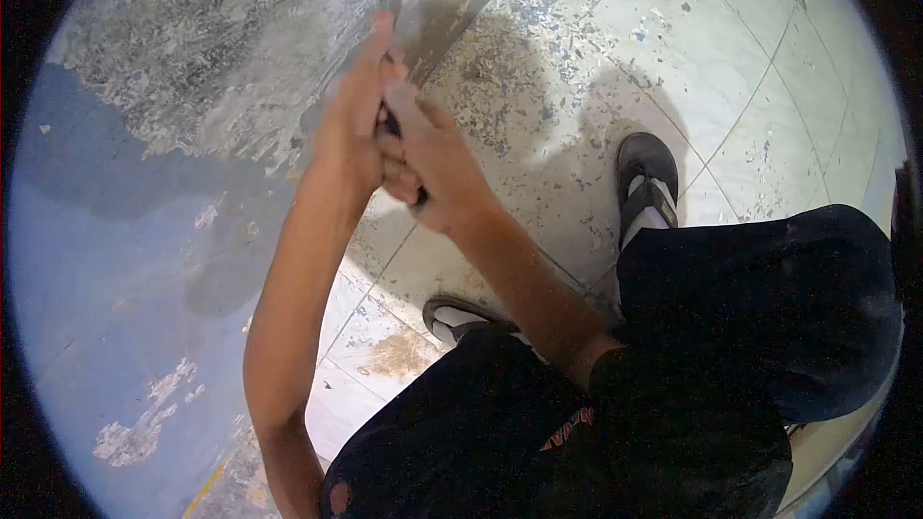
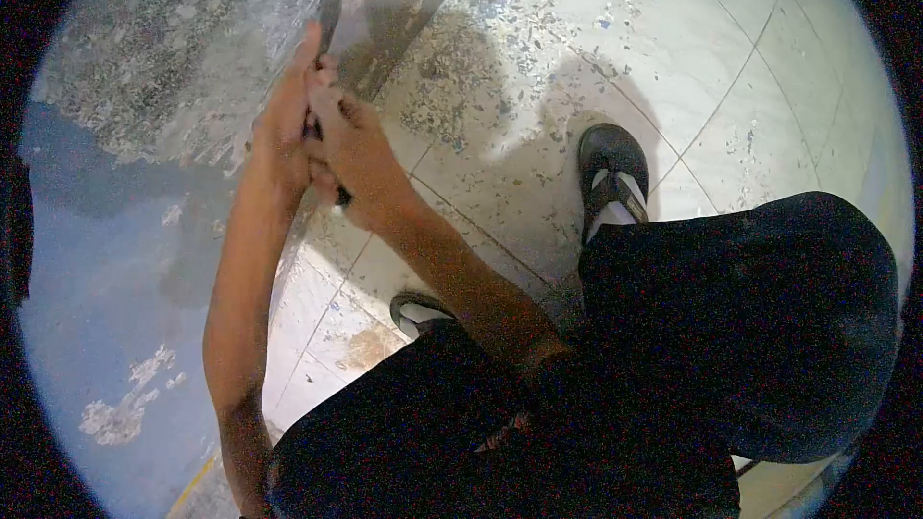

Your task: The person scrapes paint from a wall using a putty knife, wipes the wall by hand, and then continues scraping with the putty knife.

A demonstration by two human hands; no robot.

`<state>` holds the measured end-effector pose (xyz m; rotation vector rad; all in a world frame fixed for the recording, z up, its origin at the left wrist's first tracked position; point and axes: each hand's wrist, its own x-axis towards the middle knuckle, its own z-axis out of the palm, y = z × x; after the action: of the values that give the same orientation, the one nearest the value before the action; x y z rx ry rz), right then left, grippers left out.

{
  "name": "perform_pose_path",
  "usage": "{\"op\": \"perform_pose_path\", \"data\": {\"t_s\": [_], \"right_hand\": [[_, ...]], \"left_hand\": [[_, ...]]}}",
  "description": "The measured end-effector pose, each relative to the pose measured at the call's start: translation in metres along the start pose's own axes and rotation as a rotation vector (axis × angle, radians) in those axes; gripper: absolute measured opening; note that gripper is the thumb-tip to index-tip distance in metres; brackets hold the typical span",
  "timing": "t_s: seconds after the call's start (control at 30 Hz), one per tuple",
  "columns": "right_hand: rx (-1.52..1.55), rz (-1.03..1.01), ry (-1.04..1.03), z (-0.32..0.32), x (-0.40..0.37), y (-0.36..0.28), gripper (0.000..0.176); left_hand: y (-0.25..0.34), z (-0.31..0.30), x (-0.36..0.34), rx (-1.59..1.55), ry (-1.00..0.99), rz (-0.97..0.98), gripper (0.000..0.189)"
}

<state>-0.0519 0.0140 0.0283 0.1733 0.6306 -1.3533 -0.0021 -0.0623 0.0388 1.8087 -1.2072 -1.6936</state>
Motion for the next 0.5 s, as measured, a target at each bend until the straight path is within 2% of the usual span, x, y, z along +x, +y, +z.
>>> {"op": "perform_pose_path", "data": {"t_s": [0.03, 0.1, 0.23, 0.3, 0.33, 0.37, 0.4, 0.47, 0.5], "right_hand": [[0.019, -0.022, 0.012, -0.007, 0.002, -0.004, 0.029], [0.082, -0.065, -0.037, -0.019, 0.008, -0.006, 0.030], [0.021, -0.087, -0.029, -0.017, -0.003, -0.004, 0.029], [-0.053, -0.003, 0.034, -0.003, -0.019, 0.008, 0.031], [-0.111, 0.062, 0.030, 0.006, -0.028, 0.012, 0.032], [-0.167, 0.129, 0.025, 0.015, -0.036, 0.017, 0.034], [-0.134, 0.151, -0.036, 0.021, -0.041, 0.026, 0.036], [-0.089, 0.181, -0.104, 0.029, -0.049, 0.044, 0.038], [-0.119, 0.131, -0.156, 0.029, -0.053, 0.055, 0.039]], "left_hand": [[-0.003, 0.003, 0.007, -0.004, 0.002, -0.002, 0.053], [-0.010, 0.011, 0.011, -0.016, -0.130, 0.059, 0.058], [-0.008, 0.015, -0.004, -0.138, -0.119, 0.033, 0.059], [-0.006, 0.004, -0.032, -0.162, 0.058, -0.005, 0.052], [-0.007, -0.006, -0.042, -0.156, 0.065, -0.008, 0.052], [-0.008, -0.019, -0.050, -0.281, 0.062, -0.035, 0.047], [-0.009, -0.030, -0.058, -0.405, 0.062, -0.062, 0.042], [-0.014, -0.044, -0.077, -0.422, 0.103, -0.060, 0.040], [-0.016, -0.050, -0.084, -0.446, 0.132, -0.061, 0.039]]}}
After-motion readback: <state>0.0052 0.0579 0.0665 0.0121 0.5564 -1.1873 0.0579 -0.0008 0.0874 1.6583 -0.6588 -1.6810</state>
